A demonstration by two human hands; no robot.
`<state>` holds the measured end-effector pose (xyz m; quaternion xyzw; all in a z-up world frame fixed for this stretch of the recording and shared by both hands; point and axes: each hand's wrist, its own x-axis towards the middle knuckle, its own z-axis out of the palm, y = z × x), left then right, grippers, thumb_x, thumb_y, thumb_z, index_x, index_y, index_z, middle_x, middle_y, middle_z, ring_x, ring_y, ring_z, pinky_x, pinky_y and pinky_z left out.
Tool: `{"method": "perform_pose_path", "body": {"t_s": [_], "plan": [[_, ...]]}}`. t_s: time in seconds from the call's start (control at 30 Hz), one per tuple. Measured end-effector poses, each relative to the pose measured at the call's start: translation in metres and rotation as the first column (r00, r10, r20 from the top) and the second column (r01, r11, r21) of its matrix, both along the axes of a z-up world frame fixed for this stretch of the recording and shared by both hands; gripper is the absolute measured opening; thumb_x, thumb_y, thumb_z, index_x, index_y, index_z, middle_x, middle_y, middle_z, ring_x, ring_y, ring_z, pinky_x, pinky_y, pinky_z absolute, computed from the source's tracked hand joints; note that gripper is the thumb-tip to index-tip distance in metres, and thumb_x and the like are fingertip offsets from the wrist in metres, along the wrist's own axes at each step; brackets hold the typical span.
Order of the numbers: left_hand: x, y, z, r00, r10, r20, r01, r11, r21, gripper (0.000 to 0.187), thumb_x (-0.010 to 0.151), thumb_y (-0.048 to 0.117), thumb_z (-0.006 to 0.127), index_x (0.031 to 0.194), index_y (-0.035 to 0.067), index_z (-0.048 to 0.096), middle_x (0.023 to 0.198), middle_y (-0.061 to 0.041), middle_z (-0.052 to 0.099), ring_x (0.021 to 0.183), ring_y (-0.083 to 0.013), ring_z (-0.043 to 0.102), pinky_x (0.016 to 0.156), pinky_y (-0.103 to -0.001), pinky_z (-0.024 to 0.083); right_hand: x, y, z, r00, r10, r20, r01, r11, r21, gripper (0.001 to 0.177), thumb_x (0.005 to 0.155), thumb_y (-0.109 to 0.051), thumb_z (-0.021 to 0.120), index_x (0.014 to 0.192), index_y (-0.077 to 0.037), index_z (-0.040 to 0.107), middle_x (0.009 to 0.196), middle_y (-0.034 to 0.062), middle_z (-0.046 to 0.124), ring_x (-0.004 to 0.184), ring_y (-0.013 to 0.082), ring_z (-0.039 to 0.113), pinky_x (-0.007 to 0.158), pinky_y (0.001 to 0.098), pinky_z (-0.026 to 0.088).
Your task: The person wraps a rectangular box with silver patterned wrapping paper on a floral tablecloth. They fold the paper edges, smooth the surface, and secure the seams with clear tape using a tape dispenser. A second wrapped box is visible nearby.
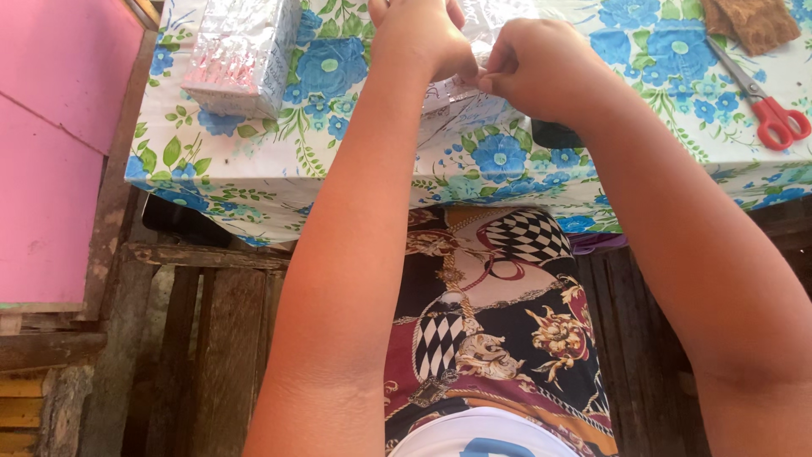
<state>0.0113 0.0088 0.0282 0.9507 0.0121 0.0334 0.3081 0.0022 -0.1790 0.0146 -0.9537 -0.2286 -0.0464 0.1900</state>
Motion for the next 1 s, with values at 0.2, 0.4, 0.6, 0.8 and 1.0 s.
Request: {"method": "perform_pose_path", "body": {"t_s": [0.2,0.4,0.6,0.8,1.0], "plan": [[0.002,0.0,-0.005,1.0,0.011,0.025,-0.011,1.0,-0.027,0.06,0.047,0.02,0.095,0.1,0.017,0.066,0.119,-0.005,0.063,0.136,-0.0332,0.039,0.093,-0.044,0.055,0.022,-0.001,0.003,0.999,-0.036,-0.037,0.031,0.992,-0.125,0.039,0.08,-0.035,0.09,0.097,-0.003,0.074,0.09,0.0158,0.073,0.082,0.0309,0.07,0.073,0.0433,0.054],[0.02,-0.001,-0.02,0.999,0.008,0.052,-0.01,0.999,0.047,0.049,0.058,0.025,0.093,0.103,0.023,0.075,0.124,-0.005,0.065,0.134,-0.0381,0.041,0.102,-0.047,0.047,0.037,-0.002,-0.008,0.999,0.002,-0.05,-0.01,0.988,-0.153,0.039,0.077,-0.034,0.092,0.096,-0.004,0.076,0.087,0.0144,0.073,0.08,0.0296,0.07,0.074,0.0418,0.055],[0.02,0.013,-0.055,0.94,0.053,0.338,-0.009,0.991,-0.13,0.031,0.079,0.017,0.076,0.109,0.023,0.081,0.126,-0.008,0.067,0.125,-0.0314,0.056,0.113,-0.042,0.046,0.04,-0.005,-0.003,0.974,-0.053,-0.222,0.035,0.996,-0.083,0.042,0.078,-0.038,0.09,0.095,-0.004,0.074,0.076,0.0131,0.071,0.066,0.0234,0.069,0.064,0.0403,0.056],[-0.025,-0.003,-0.081,0.838,0.037,0.545,0.123,0.96,-0.253,0.053,0.078,0.036,0.091,0.121,0.012,0.071,0.145,-0.017,0.053,0.144,-0.0386,0.035,0.119,-0.049,0.029,0.038,-0.005,0.012,0.933,-0.074,-0.351,0.069,0.997,-0.028,0.044,0.075,-0.041,0.091,0.095,-0.006,0.074,0.074,0.0098,0.069,0.066,0.0201,0.066,0.062,0.0363,0.054],[-0.038,-0.01,-0.079,0.857,0.091,0.508,0.106,0.933,-0.345,0.047,0.081,0.024,0.083,0.124,0.012,0.068,0.155,-0.016,0.047,0.156,-0.0365,0.021,0.126,-0.05,0.023,0.036,-0.012,0.006,0.948,-0.06,-0.312,0.097,0.99,0.104,0.044,0.078,-0.029,0.087,0.106,-0.003,0.065,0.078,0.0102,0.07,0.063,0.0194,0.067,0.059,0.0386,0.055]]}}
